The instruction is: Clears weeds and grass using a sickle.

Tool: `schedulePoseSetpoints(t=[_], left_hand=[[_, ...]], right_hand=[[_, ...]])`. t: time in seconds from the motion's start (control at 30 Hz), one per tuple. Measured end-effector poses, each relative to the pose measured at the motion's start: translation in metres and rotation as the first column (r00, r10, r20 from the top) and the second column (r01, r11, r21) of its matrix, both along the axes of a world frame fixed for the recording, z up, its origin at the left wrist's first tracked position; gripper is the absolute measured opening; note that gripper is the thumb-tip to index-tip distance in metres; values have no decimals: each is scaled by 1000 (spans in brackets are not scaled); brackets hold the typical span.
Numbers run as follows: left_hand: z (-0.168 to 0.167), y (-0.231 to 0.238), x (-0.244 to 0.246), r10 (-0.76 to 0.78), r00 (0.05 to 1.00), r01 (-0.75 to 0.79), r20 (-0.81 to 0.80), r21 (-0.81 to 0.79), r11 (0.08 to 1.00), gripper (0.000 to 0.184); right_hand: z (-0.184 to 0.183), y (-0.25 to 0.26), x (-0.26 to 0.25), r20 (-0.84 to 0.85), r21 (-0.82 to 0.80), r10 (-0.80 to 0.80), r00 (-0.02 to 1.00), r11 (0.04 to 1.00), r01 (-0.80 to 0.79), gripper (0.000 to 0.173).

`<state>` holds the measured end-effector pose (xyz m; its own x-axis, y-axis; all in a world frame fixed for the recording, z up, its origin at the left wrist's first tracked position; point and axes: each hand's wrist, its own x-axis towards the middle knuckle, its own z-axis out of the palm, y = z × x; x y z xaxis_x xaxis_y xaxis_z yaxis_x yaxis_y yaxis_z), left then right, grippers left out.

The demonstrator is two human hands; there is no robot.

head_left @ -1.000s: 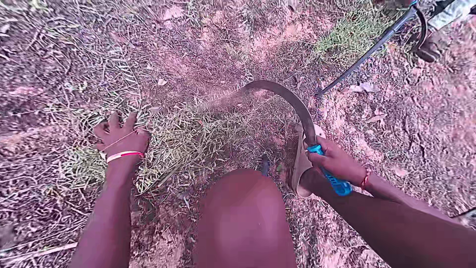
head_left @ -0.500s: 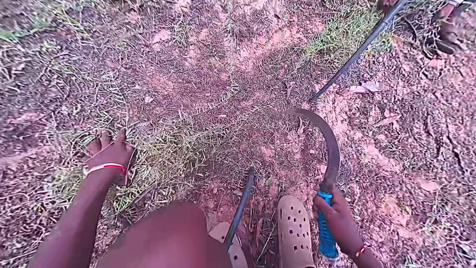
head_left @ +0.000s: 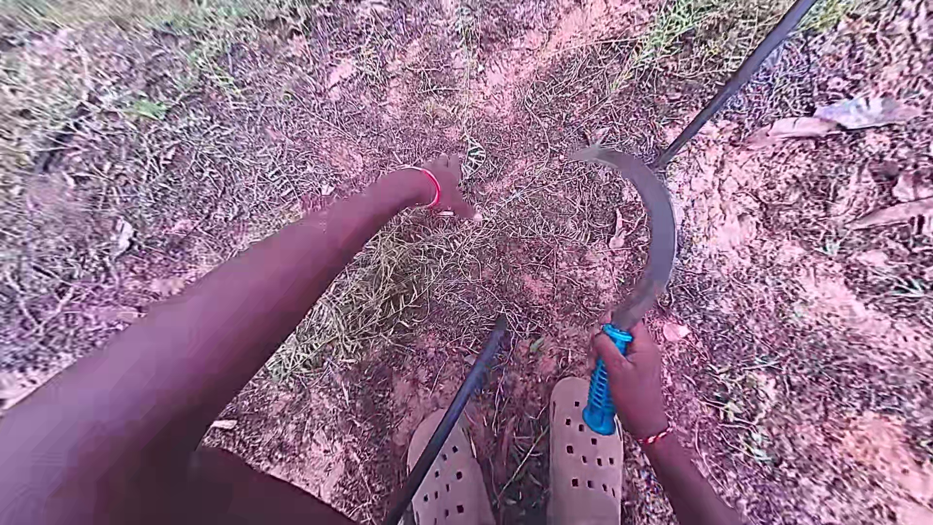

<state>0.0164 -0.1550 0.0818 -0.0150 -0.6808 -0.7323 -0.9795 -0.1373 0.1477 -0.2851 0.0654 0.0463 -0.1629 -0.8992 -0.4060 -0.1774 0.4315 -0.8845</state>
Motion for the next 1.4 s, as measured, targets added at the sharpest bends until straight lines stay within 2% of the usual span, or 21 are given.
schedulePoseSetpoints(t=[0.07, 0.13, 0.23, 0.3, 0.37, 0.43, 0.53, 0.6, 0.7, 0.8, 0.83, 0.9, 1.0, 1.07, 1.1, 1.17, 1.23, 1.27, 1.33, 1.37, 1.4], left_hand=[[-44, -19, -36, 272, 956, -286, -113, -138, 948, 134], [-84, -15, -74, 371, 925, -379, -82, -234, 895, 126], [-103, 20, -117, 192, 980, -159, 48, -385, 909, 63], [-94, 46, -125, 74, 997, -72, -9, -393, 917, 41], [-79, 71, -123, -77, 994, 46, -80, -331, 942, 39], [-68, 93, -113, -285, 950, 248, -124, -253, 935, 39], [-57, 118, -92, -552, 818, 541, -165, -106, 834, 38], [-53, 127, -76, -653, 744, 651, -144, -65, 756, 37], [-38, 134, -45, -698, 709, 701, -101, -12, 713, 40], [-24, 134, 9, -626, 779, 621, 23, 103, 777, 46], [-22, 134, 32, -571, 817, 561, 75, 121, 819, 44], [-19, 135, 86, -401, 904, 393, 145, 82, 916, 41], [-13, 140, 155, -67, 992, 68, 106, -6, 998, 33], [-13, 139, 179, 35, 998, -33, 55, -49, 998, 33], [-16, 134, 185, 49, 998, -46, 33, -89, 995, 32], [-10, 119, 171, 131, 991, -130, -12, -185, 974, 34], [4, 101, 127, 224, 974, -218, -21, -337, 916, 35], [12, 94, 99, 232, 973, -213, -7, -425, 880, 37], [14, 83, 52, 87, 990, -3, 109, -609, 793, 37], [13, 79, 29, 16, 986, 95, 164, -646, 757, 40], [11, 75, 7, -32, 982, 150, 188, -660, 736, 46]], right_hand=[[-1, 6, -5, 25, 2, -30, 999, 1000, 30, 30], [0, 9, -13, 29, 11, -71, 997, 997, 71, 30], [-5, 12, -23, 22, -5, -126, 992, 992, 126, 29], [-11, 11, -26, 16, -19, -144, 990, 989, 144, 28], [-14, 6, -28, -19, -21, -116, 993, 993, 115, 29], [-15, -5, -34, -103, -13, -27, 994, 1000, 26, 33], [-10, -35, -41, -286, 3, 190, 939, 980, -198, 42], [-1, -56, -38, -374, 32, 337, 864, 936, -351, 41], [8, -73, -25, -480, 76, 491, 727, 849, -524, 43], [-1, -69, -14, -487, 224, 610, 625, 779, -585, 45], [-6, -65, -14, -460, 273, 632, 624, 769, -578, 44], [-18, -49, -21, -387, 273, 588, 711, 809, -521, 44], [-32, -24, -38, -211, 152, 373, 904, 926, -347, 42], [-37, -19, -40, -14, 93, 148, 989, 985, -147, 34], [-37, -20, -36, 107, 89, 14, 994, 996, -23, 28], [-39, -21, -21, 299, 138, -227, 927, 971, 194, 17], [-42, -15, -5, 356, 192, -308, 882, 948, 253, 13], [-43, -8, 4, 325, 203, -262, 908, 958, 204, 14], [-44, 13, 22, 153, 234, 6, 988, 971, -42, 28], [-39, 22, 29, 34, 271, 214, 976, 938, -215, 38], [-32, 30, 35, -75, 311, 401, 913, 879, -361, 47]])
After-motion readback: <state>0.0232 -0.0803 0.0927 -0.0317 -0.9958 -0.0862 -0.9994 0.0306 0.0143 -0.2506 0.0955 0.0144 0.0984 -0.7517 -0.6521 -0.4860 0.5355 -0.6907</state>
